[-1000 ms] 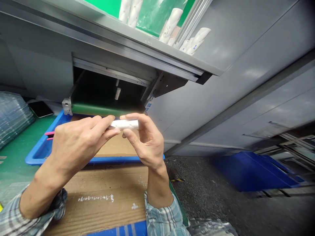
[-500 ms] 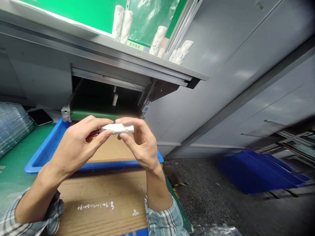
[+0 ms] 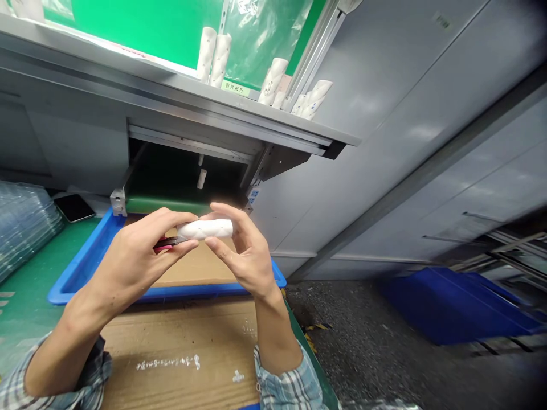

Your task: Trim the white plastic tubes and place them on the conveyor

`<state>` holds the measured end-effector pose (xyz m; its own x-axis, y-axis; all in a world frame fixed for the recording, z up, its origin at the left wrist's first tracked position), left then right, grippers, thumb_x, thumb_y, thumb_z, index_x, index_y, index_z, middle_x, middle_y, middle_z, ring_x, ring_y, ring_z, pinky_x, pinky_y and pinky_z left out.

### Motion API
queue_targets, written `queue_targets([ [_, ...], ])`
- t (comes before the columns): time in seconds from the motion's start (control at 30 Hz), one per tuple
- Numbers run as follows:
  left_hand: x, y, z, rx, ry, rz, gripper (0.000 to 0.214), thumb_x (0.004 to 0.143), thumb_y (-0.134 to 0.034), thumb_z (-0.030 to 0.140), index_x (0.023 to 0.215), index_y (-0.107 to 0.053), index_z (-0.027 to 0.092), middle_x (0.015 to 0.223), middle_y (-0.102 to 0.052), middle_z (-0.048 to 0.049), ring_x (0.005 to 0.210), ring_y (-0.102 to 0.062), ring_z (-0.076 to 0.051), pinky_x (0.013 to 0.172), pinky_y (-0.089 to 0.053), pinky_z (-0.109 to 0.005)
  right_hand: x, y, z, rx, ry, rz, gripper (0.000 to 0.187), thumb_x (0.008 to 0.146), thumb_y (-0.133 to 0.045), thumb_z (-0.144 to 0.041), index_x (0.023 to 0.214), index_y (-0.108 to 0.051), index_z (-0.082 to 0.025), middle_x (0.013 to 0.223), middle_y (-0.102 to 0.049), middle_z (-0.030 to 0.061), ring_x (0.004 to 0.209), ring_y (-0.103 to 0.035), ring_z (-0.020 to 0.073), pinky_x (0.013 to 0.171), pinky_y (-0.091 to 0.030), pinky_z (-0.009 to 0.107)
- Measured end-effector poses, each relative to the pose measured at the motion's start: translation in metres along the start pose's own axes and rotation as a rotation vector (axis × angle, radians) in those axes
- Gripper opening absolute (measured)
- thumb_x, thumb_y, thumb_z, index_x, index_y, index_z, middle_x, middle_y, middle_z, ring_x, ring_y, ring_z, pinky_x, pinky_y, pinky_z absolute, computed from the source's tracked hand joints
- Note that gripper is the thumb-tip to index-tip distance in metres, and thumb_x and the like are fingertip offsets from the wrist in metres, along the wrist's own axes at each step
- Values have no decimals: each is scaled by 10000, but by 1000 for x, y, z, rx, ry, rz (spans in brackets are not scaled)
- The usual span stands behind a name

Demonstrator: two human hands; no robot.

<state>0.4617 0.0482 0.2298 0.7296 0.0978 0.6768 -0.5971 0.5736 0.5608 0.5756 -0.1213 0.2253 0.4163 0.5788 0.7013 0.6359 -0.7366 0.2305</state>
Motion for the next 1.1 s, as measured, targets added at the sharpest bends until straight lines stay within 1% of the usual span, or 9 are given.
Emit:
queue_targets([
  [0.2,-2,-3,-2,-28,26,-43,316,1041,-651,455,1281,-704,257,1059,-767,9,809,-670,-125,731,-484,-211,-2,2,0,-75,9,-50,427,1002,-752,-228,1406,-628,-285,1355,-720,56,1282,-677,218,1174,-536,410],
  [0.37,-1,-3,0,5,-2,-32,310,1034,-661,444,1279,-708,260,1034,-761,10,766,-658,-122,709,-484,-214,-1,2,2,-57,-17,-18,443,974,-793,-232,1389,-643,-282,1243,-751,43,1198,-707,205,1104,-582,373],
  [0.5,-1,-3,-2,11,9,-36,336,1048,-629,479,1285,-707,255,1026,-764,3,756,-654,-127,713,-493,-226,0,1,-1,-55,29,-22,460,966,-786,-170,1387,-646,-291,1261,-737,37,1215,-700,195,1113,-581,354],
  [0.67,1,-1,1,27,-43,-13,309,1048,-632,465,1261,-689,250,1033,-748,1,733,-628,-119,658,-464,-227,0,1,-3,-142,62,-32,474,969,-771,-167,1404,-624,-284,1293,-721,52,1220,-703,205,1095,-592,362],
  [0.83,-4,-6,-1,128,8,68,270,1017,-666,504,1117,-643,254,864,-701,45,615,-588,-105,574,-414,-232,0,-4,-3,-404,144,-44,272,986,-760,-217,1239,-664,-243,1184,-756,54,1088,-727,204,977,-604,361],
  [0.9,-6,-10,-3,165,30,54,302,1003,-670,540,1090,-614,257,819,-685,54,584,-582,-111,561,-408,-240,0,-7,0,-482,158,-72,201,997,-749,-254,1176,-661,-228,1114,-763,51,1008,-735,200,910,-608,354],
  [0.97,-7,-12,-3,156,44,23,356,982,-678,579,1124,-590,265,872,-711,43,625,-624,-130,590,-441,-249,0,-8,2,-482,151,-78,200,1002,-748,-295,1162,-651,-223,1089,-767,47,981,-743,193,881,-613,336],
  [1.03,-6,-10,0,122,55,-4,383,991,-638,610,1143,-577,263,957,-739,14,715,-676,-159,649,-482,-269,0,-7,4,-434,135,-54,215,996,-756,-296,1168,-649,-224,1103,-775,44,1010,-752,189,899,-618,320],
  [1.1,-3,-5,3,106,65,-33,361,1062,-486,594,1088,-586,248,921,-729,0,725,-675,-175,656,-478,-289,0,-5,4,-402,123,-22,229,979,-766,-244,1179,-656,-225,1135,-782,42,1057,-755,190,942,-617,323],
])
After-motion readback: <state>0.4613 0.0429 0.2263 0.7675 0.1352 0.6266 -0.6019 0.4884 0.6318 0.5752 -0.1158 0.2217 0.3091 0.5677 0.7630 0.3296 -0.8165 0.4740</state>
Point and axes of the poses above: each hand's wrist, its own x-axis towards the middle knuckle, its own y-axis out of the back of the hand, z = x × y, the point moved 3 cm from there along x, towards the middle knuckle
